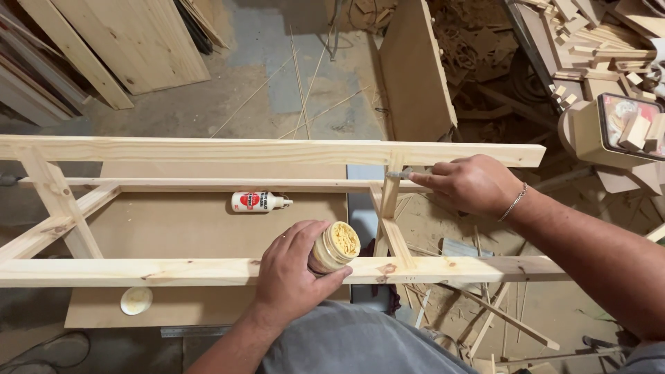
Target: Applying wood filler to small holes and joints on a wooden frame
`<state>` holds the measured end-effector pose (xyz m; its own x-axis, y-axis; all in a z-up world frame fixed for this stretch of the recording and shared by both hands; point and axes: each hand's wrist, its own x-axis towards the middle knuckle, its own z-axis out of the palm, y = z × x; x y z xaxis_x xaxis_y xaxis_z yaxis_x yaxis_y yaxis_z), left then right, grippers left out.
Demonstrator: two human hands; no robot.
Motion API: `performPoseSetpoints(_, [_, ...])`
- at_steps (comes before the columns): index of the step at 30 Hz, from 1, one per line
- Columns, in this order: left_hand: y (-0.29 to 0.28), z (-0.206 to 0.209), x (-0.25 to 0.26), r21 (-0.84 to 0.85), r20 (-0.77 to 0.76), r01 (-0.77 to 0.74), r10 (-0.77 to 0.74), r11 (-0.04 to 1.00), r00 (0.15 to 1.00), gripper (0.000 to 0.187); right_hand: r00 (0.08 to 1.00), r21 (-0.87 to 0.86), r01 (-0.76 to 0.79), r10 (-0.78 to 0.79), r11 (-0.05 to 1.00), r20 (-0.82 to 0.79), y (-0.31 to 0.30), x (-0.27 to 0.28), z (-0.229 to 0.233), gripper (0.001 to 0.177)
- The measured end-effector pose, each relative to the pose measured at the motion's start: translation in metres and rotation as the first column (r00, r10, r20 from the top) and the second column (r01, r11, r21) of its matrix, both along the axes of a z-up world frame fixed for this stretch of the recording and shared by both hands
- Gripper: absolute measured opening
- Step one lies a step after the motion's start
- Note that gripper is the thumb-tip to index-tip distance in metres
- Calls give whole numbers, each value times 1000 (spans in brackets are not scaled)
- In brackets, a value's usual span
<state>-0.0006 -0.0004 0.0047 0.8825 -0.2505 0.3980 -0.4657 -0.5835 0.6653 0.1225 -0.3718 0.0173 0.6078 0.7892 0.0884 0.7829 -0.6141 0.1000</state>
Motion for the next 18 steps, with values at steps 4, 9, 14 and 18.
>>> performPoseSetpoints(4, [-1,-5,-1,19,-9,-19,19,1000,1000,77,986,106,65,-48,992,-163,6,-7,15,43])
performPoseSetpoints(9, [0,-5,-1,22,1,-22,22,1000,1000,78,899,282,384,-286,879,-332,6,-16,30,39])
performPoseSetpoints(14, [5,-7,-2,22,-38,3,-2,1000,999,79,682,430,722,-450,542,-577,-5,-53,54,41])
performPoseSetpoints(18, [6,-4,-2,-1,45,-4,4,1000,999,78,709,702,696,-298,150,-639,-9,-103,57,40])
